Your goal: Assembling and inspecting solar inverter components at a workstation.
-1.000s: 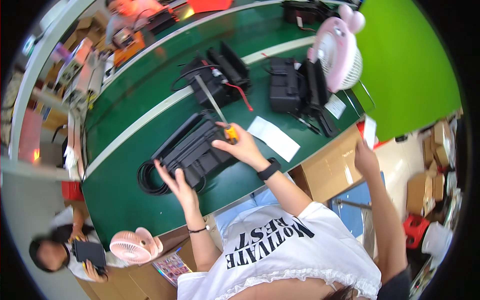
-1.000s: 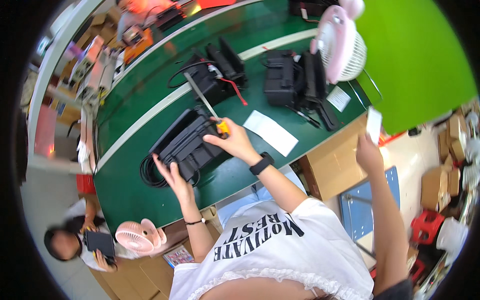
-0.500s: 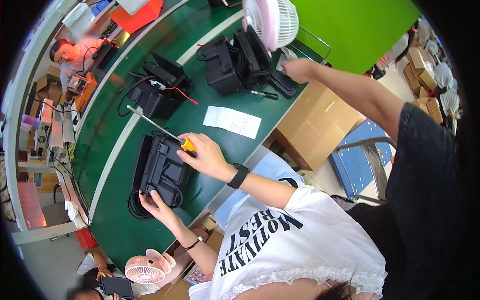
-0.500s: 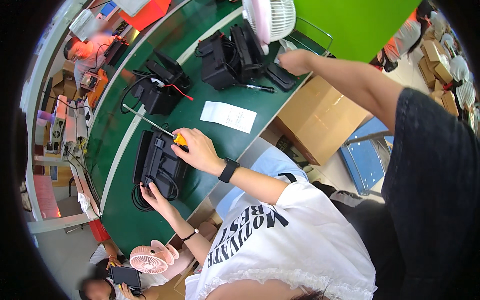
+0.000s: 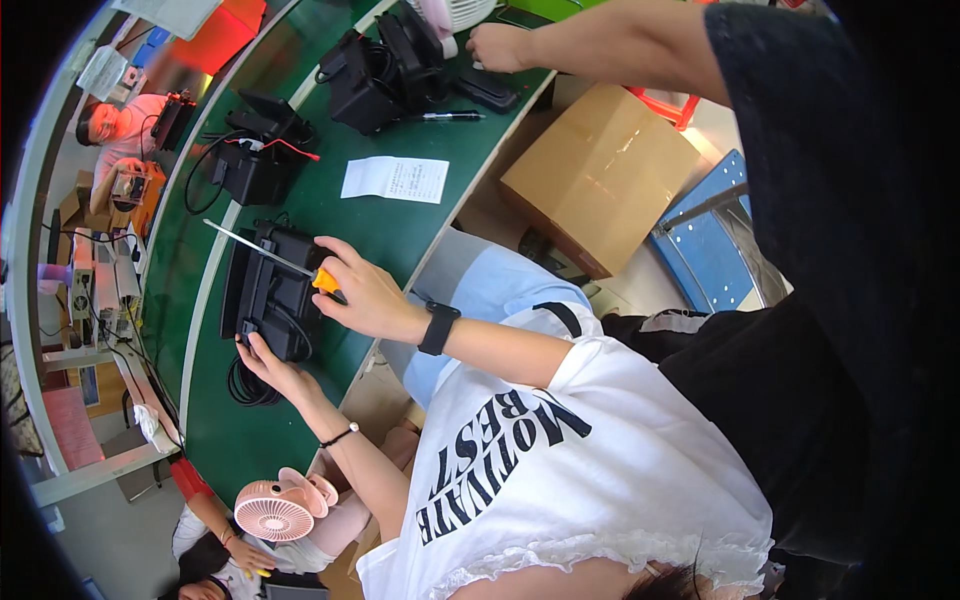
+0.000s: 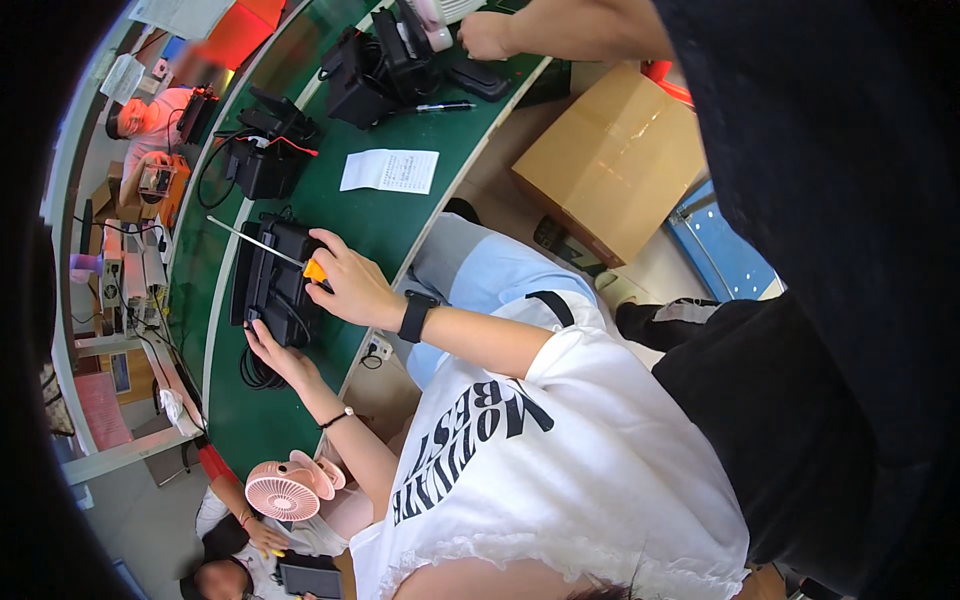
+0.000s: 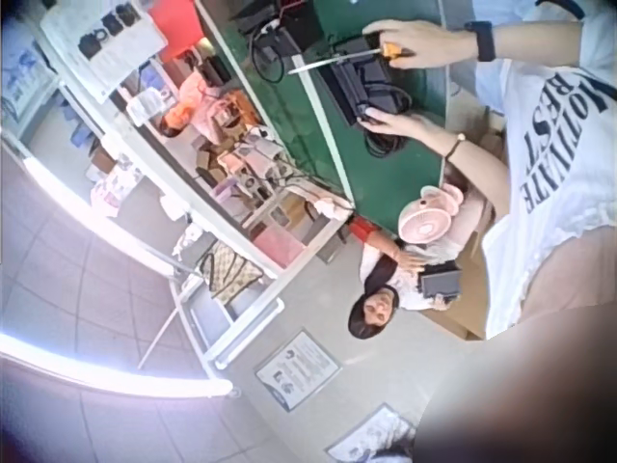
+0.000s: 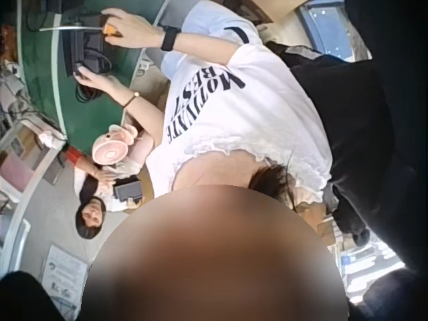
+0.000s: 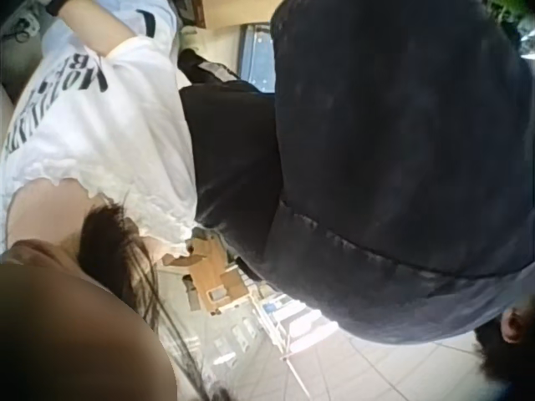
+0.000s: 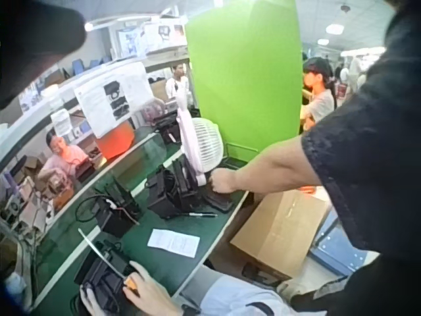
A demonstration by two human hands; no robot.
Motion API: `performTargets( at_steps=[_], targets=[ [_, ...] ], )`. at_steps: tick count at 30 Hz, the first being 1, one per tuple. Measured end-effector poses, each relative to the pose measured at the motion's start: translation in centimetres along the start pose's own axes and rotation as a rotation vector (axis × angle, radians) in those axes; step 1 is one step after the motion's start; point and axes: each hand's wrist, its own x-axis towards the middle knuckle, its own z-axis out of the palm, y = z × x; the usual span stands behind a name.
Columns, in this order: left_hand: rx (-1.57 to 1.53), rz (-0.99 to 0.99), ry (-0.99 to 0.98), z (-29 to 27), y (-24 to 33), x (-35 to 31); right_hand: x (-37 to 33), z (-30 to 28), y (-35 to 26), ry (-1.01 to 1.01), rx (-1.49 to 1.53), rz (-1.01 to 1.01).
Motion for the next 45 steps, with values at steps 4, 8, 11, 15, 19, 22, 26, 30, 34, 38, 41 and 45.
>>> performTargets(
  at_steps=[4,8,11,15,19,22,26,30,34,38,41,45],
  targets=[
    [-0.047,0.009,0.027,0.2,-0.3,0.3,-1.5,-0.4,-0.2,0.023,0.003,0.014],
    [-0.008,-0.004,0.048,0.2,-0.5,0.3,-3.1,-0.6,0.1,0.041,0.009,0.018],
    [0.031,-0.008,0.063,0.1,-0.4,0.2,-4.6,-0.8,0.3,0.057,0.024,0.005],
    [-0.044,0.021,-0.011,0.1,-0.6,0.3,-6.0,-1.2,0.5,-0.009,0.026,0.042],
    [-0.107,0.070,-0.077,0.1,-0.9,1.1,-5.5,-1.2,0.1,-0.045,0.064,0.060],
    [-0.038,0.159,-0.031,0.0,-1.3,1.5,-4.4,-1.4,-0.4,-0.026,-0.029,-0.010],
    [-0.090,0.157,0.027,-0.5,-2.3,1.2,-3.4,-3.4,-1.4,-0.183,0.087,0.187],
    [-0.125,0.098,0.027,-0.9,-1.7,1.2,-3.2,-6.1,-3.2,-0.341,0.114,0.286],
    [0.295,0.210,0.153,-1.2,1.3,0.1,-2.9,-7.7,-4.0,-0.383,-0.092,0.253],
    [0.585,0.600,-0.043,-0.5,5.5,1.7,-1.0,-7.9,-3.2,-0.330,-0.062,0.348],
    [0.858,0.751,-0.395,0.7,7.5,3.9,-0.2,-7.6,-3.0,-0.360,-0.060,0.353],
    [1.025,0.642,-0.491,2.6,7.8,5.7,0.3,-7.2,-2.8,-0.349,0.013,0.346]
  ],
)
